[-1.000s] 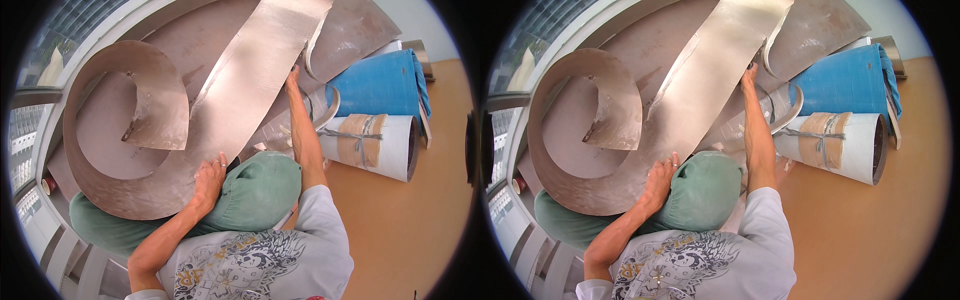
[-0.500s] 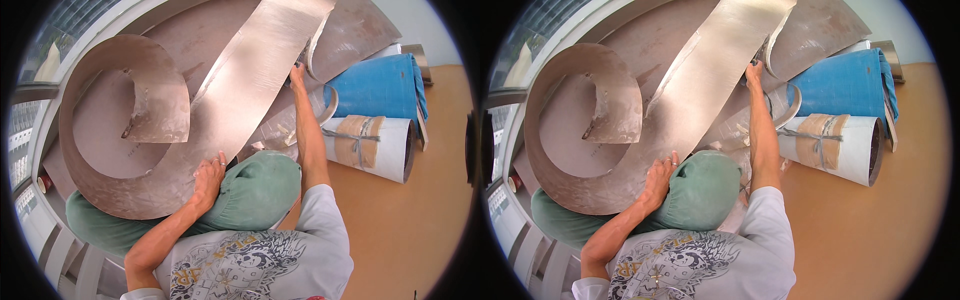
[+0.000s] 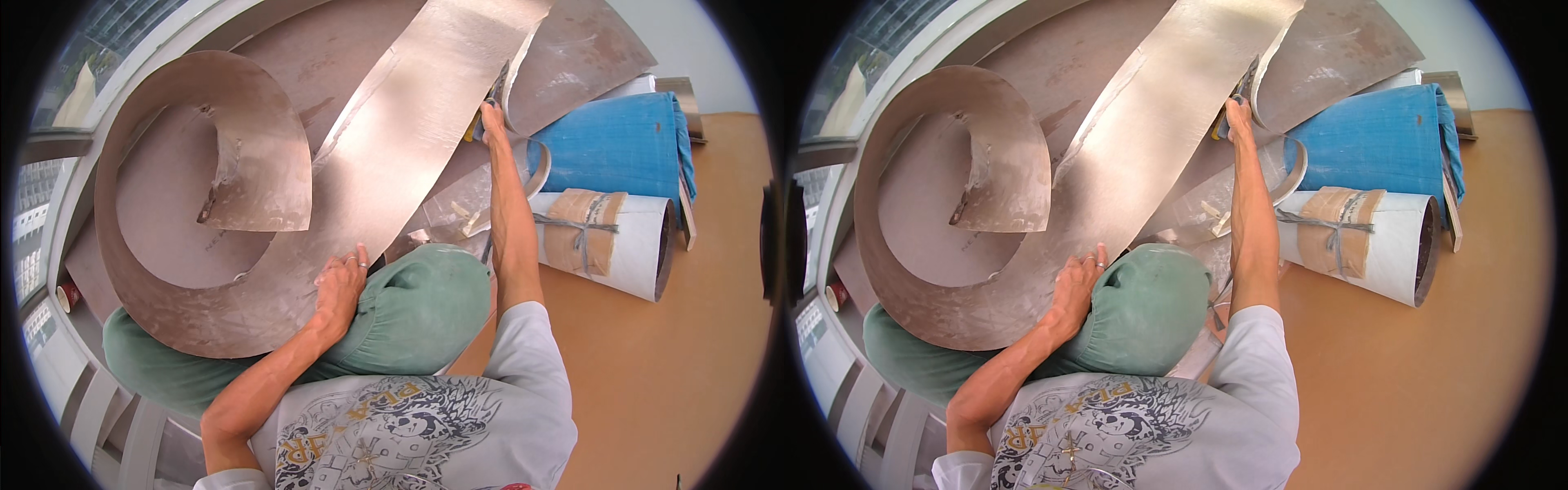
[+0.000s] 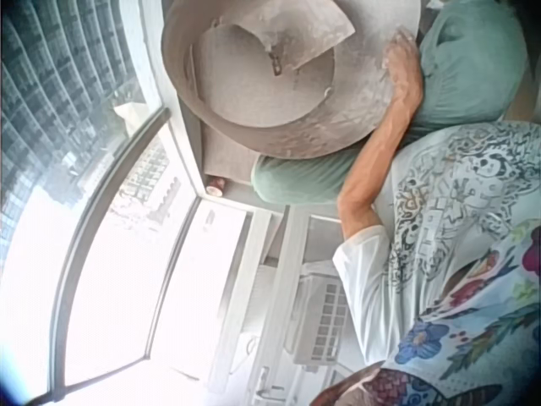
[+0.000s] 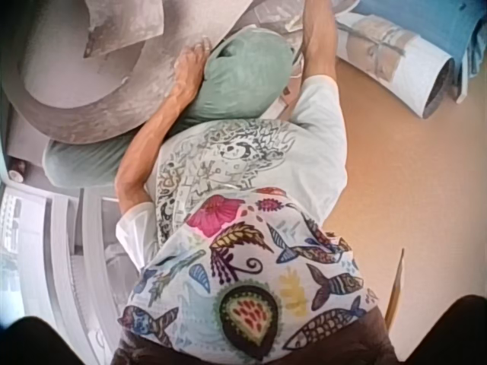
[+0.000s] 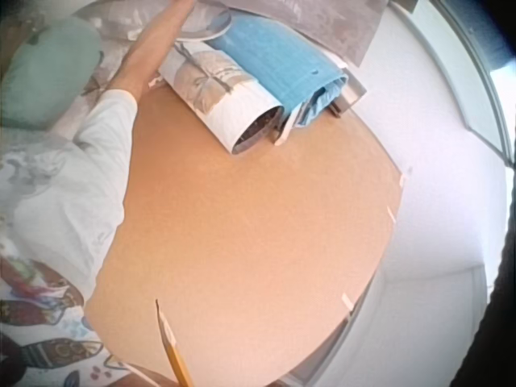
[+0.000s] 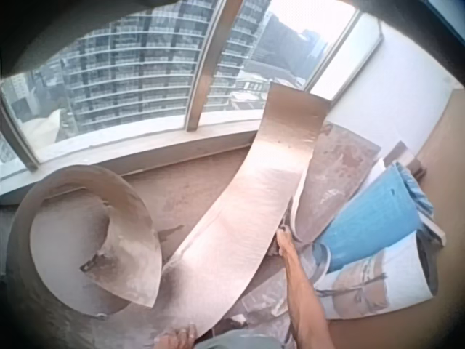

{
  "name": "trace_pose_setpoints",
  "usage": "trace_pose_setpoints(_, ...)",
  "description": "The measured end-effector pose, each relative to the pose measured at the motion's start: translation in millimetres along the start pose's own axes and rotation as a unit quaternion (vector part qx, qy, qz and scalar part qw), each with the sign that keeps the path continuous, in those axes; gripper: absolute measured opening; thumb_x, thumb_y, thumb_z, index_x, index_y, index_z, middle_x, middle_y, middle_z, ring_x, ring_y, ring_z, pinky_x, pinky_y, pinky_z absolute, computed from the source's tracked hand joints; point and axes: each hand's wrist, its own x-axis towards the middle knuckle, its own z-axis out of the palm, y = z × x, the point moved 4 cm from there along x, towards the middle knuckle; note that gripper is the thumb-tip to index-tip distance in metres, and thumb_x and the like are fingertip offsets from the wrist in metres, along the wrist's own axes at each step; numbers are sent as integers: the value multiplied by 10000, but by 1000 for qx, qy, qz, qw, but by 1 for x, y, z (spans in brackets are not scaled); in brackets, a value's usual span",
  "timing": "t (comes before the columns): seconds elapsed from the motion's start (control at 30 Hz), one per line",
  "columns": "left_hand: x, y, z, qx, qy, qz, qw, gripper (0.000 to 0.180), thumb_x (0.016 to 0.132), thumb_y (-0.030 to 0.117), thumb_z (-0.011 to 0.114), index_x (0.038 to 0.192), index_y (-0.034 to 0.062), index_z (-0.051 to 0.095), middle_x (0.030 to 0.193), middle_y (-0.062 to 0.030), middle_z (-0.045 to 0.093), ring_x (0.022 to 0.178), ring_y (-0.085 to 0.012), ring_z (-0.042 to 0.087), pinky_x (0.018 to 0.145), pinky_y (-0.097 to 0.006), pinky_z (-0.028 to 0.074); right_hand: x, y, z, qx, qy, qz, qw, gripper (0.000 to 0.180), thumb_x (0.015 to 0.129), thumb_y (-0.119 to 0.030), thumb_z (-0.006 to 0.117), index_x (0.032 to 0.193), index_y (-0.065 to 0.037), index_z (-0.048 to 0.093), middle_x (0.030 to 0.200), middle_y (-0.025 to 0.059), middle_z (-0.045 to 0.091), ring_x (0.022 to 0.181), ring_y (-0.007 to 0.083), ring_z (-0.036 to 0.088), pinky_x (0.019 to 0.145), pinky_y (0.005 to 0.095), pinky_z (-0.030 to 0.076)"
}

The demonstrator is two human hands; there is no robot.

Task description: The person sits on the floor and uses tin snips to cut a large, curved sheet of metal. They hold the sheet steady with one hand while cutting along its edge with the other, separating a strip from the main piece.

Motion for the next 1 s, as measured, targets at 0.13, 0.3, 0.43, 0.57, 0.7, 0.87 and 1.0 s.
trace_pose_setpoints(0.13, 1, 0, -4, -30, 1, -9, 999, 599, 860, 112, 598, 1432, 73, 427, 976, -64, 600, 854, -250, 636, 537, -356, 559, 2, -2, -6, 41, -44, 27, 998, 500, 817, -224, 636, 1231, 39, 536, 1121, 158, 619, 997, 253, 598, 847, 391, 492)
trace_pose_setpoints(0.3, -3, -28, -23, -104, 37, -2, 994, 556, 849, 87, 598, 1390, 78, 475, 1006, -75, 632, 874, -254, 653, 641, -336, 572, -10, -7, 2, 38, -64, 54, 996, 519, 823, -202, 631, 1275, 27, 516, 1183, 152, 613, 1049, 249, 593, 904, 382, 475)
trace_pose_setpoints(0.43, -13, -70, -75, -104, 53, 5, 993, 519, 837, 61, 607, 1347, 84, 514, 988, -94, 651, 881, -259, 665, 702, -329, 571, -4, -1, -7, 54, -73, 53, 994, 543, 814, -201, 633, 1291, 18, 491, 1190, 162, 597, 1044, 257, 592, 897, 386, 480)
trace_pose_setpoints(0.57, -24, -114, -119, -82, 65, 10, 994, 460, 830, 47, 615, 1286, 77, 558, 966, -102, 659, 878, -264, 670, 702, -348, 570, 5, 9, -5, 62, -98, 74, 990, 387, 774, -163, 612, 1116, 3, 536, 961, 154, 620, 826, 269, 616, 721, 409, 520)
trace_pose_setpoints(0.7, -38, -134, -141, -51, 22, 43, 998, 394, 832, 36, 611, 1223, 78, 600, 973, -100, 661, 862, -270, 680, 698, -356, 570, -17, 0, 13, 81, -145, 99, 981, 262, 735, -140, 585, 958, -19, 521, 762, 130, 574, 631, 255, 573, 565, 409, 495)
trace_pose_setpoints(0.87, -62, -138, -138, -56, -89, 90, 990, 374, 828, 24, 617, 1198, 78, 614, 953, -112, 671, 879, -302, 688, 707, -377, 569, -41, 43, 24, 50, -127, 107, 985, 319, 748, -173, 599, 1017, -8, 555, 867, 144, 610, 736, 266, 608, 662, 402, 521)
trace_pose_setpoints(1.0, -85, -149, -130, -85, -149, 109, 979, 367, 820, 26, 615, 1183, 77, 622, 935, -122, 682, 884, -320, 685, 743, -403, 566, -61, 90, 37, 38, -75, 71, 994, 242, 786, -153, 590, 983, -13, 580, 786, 122, 630, 638, 243, 622, 592, 392, 534)
